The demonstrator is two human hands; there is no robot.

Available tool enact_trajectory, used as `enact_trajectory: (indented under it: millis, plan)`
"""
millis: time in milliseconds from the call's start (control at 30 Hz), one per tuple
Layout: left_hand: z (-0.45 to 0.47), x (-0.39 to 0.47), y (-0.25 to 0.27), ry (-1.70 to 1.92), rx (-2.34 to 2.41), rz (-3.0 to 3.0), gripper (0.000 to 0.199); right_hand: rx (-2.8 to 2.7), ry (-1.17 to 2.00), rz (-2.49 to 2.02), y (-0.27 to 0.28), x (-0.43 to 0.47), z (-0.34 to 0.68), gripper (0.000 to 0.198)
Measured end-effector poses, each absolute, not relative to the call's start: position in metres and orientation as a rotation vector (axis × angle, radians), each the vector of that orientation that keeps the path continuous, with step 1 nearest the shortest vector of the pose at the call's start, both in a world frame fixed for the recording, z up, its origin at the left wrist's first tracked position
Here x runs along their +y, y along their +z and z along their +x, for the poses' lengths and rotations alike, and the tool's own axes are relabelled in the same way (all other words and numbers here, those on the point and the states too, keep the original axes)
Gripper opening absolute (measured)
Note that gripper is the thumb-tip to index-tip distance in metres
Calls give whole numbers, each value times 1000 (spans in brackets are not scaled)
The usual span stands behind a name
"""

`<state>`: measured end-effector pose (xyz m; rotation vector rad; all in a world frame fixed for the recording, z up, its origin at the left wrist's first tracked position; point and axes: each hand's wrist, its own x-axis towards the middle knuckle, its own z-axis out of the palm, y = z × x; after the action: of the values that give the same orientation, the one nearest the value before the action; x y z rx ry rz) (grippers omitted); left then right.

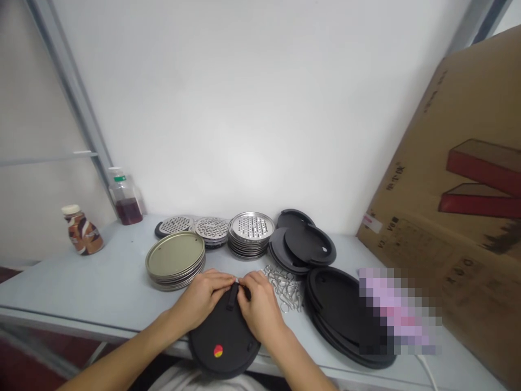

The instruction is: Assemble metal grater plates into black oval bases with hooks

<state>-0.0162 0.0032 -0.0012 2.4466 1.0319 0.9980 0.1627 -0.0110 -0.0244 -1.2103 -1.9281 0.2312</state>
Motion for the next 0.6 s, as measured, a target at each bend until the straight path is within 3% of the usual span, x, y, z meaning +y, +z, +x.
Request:
enact_trajectory:
  millis: [600]
  plan:
    - [-13, 11, 2, 1063, 1203, 2270, 24, -1889, 300, -1170, -21, -10, 165, 34]
